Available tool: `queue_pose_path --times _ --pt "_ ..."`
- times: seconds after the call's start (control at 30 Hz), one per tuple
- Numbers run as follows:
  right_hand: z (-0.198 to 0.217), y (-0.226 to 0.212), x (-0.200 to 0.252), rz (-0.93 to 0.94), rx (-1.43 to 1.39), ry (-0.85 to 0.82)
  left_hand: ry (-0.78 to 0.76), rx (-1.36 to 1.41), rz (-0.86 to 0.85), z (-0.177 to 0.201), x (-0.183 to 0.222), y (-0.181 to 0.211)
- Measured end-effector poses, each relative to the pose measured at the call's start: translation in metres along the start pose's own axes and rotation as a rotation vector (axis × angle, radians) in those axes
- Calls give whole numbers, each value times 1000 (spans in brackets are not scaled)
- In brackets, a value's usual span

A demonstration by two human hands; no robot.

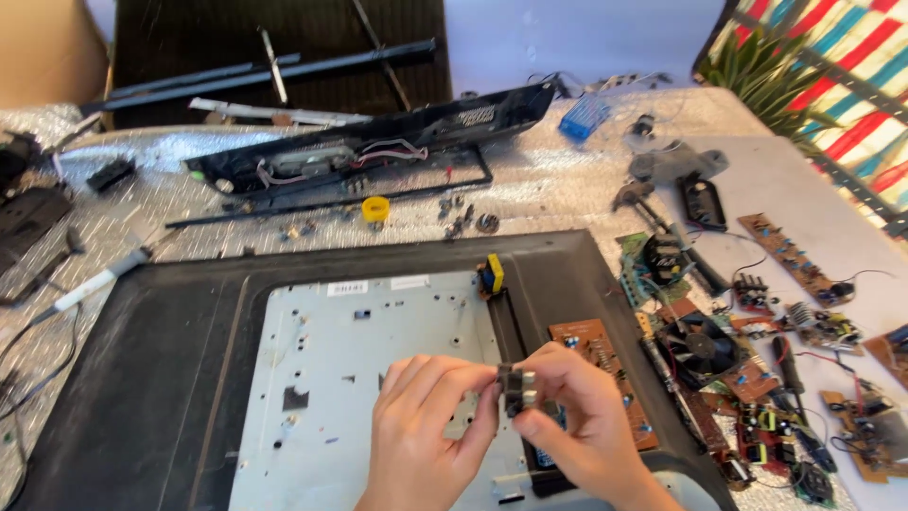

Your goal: Inspecting and manipulating a small electronic component, possibly a speaker, from a disassembled television set on a workbench.

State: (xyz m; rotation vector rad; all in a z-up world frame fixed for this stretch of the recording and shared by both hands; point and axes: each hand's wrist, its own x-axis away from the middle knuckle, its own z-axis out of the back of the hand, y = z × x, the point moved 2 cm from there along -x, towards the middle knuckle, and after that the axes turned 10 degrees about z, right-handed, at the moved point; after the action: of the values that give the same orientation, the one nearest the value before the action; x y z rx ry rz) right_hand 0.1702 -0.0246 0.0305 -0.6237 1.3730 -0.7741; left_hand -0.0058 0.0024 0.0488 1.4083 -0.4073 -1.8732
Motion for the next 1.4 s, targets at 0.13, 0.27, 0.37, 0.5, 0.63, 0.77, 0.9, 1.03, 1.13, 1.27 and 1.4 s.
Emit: queue_pose_path --times 0.13,0.27,0.37,0.5,0.63,0.77,0.9,1.03,1.13,1.27,1.4 --pt "0 0 -5 12 41 -49 43 -95 -17 -9 3 -10" --pt "-3 -1 -4 95 105 -107 105 -188 -68 -9 5 -9" --pt "-4 -5 -7 108 116 -111 87 -183 -53 -9 5 -10" --pt "-3 -3 -6 116 135 -105 56 -150 -19 -9 6 -14" --pt "-2 -2 -4 78 114 -93 48 -117 8 -8 4 -14" --pt "2 2 -4 67 104 -99 26 -109 22 -11 5 -19" --pt "-2 2 -4 81 143 -116 -3 -94 68 -13 8 -21" --pt "0 4 -4 120 183 -113 -28 -55 83 -15 9 -22" --pt "0 4 -4 128 212 -117 -30 -50 84 -13 8 -21" --pt "0 1 -6 108 251 -133 -26 -45 74 -12 7 -19" --pt "0 3 -5 121 233 -132 -6 -59 54 -9 8 -17"
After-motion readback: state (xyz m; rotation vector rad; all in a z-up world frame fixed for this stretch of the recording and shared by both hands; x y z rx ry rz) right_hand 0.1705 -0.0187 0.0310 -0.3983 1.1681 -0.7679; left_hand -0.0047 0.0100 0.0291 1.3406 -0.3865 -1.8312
